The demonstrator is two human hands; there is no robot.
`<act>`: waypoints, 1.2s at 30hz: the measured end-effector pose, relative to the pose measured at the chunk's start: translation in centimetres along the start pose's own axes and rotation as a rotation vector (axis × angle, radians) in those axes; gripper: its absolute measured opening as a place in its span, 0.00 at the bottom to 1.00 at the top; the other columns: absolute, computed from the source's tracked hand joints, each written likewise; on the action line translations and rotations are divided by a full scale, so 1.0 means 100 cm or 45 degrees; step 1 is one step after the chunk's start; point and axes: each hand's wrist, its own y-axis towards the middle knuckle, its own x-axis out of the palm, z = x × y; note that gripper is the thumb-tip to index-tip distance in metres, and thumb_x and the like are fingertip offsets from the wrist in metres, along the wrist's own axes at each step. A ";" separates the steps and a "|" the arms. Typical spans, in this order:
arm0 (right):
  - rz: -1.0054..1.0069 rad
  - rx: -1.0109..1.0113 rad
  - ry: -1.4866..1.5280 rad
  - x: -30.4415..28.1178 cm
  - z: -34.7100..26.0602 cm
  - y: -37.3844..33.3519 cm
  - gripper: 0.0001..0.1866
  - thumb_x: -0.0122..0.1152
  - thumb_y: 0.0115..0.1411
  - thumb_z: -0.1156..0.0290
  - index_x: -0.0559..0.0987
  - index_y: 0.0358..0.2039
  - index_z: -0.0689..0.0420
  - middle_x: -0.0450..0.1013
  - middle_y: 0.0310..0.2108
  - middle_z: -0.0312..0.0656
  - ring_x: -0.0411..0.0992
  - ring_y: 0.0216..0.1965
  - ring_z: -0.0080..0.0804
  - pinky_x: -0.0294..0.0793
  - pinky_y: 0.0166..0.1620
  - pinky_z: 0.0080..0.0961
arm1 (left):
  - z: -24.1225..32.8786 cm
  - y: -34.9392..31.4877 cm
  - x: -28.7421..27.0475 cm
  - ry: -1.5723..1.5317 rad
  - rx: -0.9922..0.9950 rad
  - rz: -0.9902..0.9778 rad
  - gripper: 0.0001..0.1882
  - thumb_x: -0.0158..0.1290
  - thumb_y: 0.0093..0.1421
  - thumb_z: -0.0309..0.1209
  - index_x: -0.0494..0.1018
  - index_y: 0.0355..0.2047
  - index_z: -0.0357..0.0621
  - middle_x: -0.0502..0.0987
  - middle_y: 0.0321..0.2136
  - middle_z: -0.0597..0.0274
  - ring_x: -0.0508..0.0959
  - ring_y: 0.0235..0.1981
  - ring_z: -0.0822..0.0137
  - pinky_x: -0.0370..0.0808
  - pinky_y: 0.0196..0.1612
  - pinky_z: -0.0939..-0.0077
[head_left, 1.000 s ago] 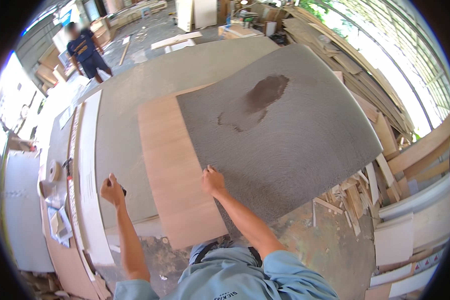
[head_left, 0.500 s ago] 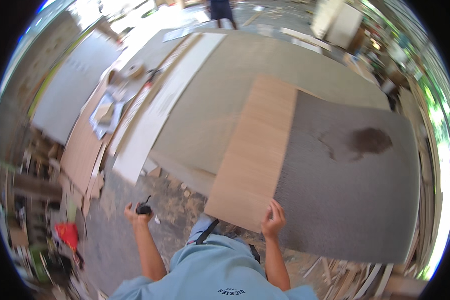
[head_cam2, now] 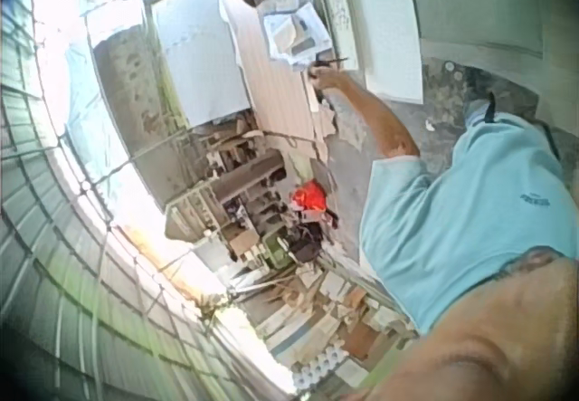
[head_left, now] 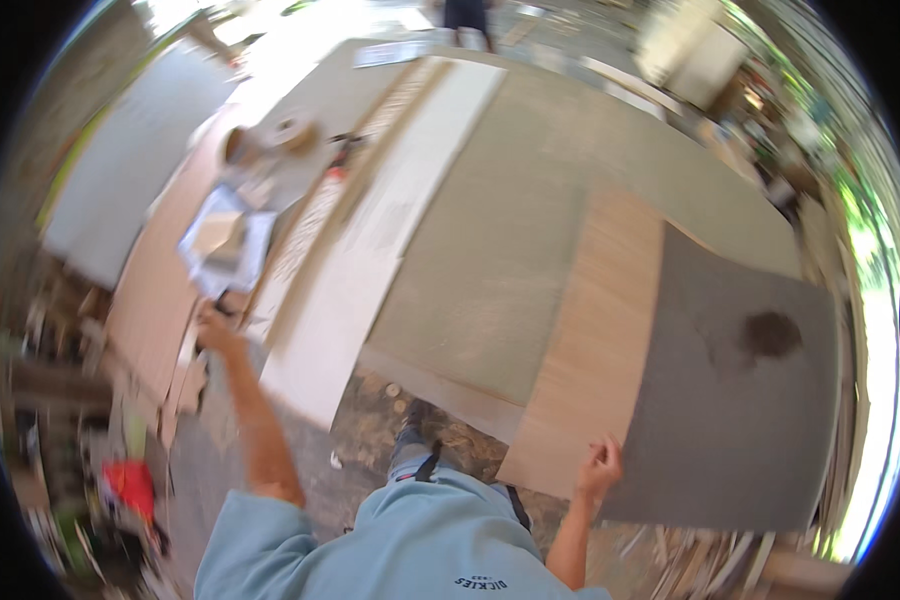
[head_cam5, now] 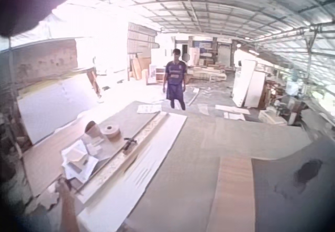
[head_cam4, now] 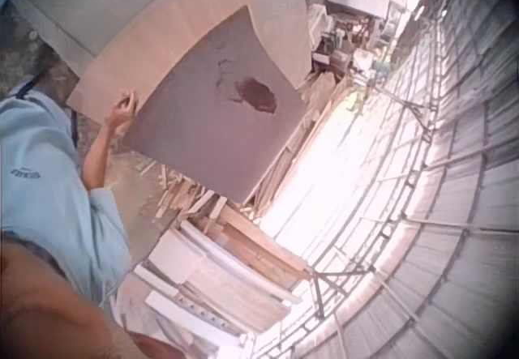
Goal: The person selects a piece of wood from a pile, measures it and another panel using a tape measure, and then handles a large thin wood veneer.
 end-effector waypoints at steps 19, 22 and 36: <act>0.315 0.418 0.491 -0.061 -0.128 0.031 0.34 0.48 0.58 0.80 0.54 0.65 0.59 0.72 0.19 0.39 0.68 0.16 0.20 0.69 0.21 0.18 | -0.017 0.048 0.186 0.513 0.130 -0.707 0.29 0.57 0.53 0.48 0.71 0.46 0.37 0.75 0.41 0.49 0.75 0.41 0.52 0.71 0.44 0.55; 0.278 0.446 0.461 -0.061 -0.079 -0.019 0.28 0.49 0.58 0.79 0.62 0.61 0.63 0.72 0.19 0.39 0.68 0.17 0.21 0.68 0.21 0.20 | 0.016 -0.010 0.159 0.429 0.226 -0.642 0.29 0.57 0.54 0.47 0.70 0.47 0.35 0.74 0.42 0.47 0.74 0.43 0.50 0.70 0.45 0.54; 0.403 1.501 0.688 -0.153 0.133 -0.332 0.13 0.53 0.57 0.75 0.76 0.41 0.68 0.75 0.23 0.45 0.72 0.18 0.28 0.74 0.23 0.24 | 0.211 -0.411 -0.062 -0.530 -0.700 -1.462 0.28 0.58 0.53 0.38 0.67 0.49 0.32 0.72 0.43 0.54 0.73 0.39 0.56 0.69 0.44 0.61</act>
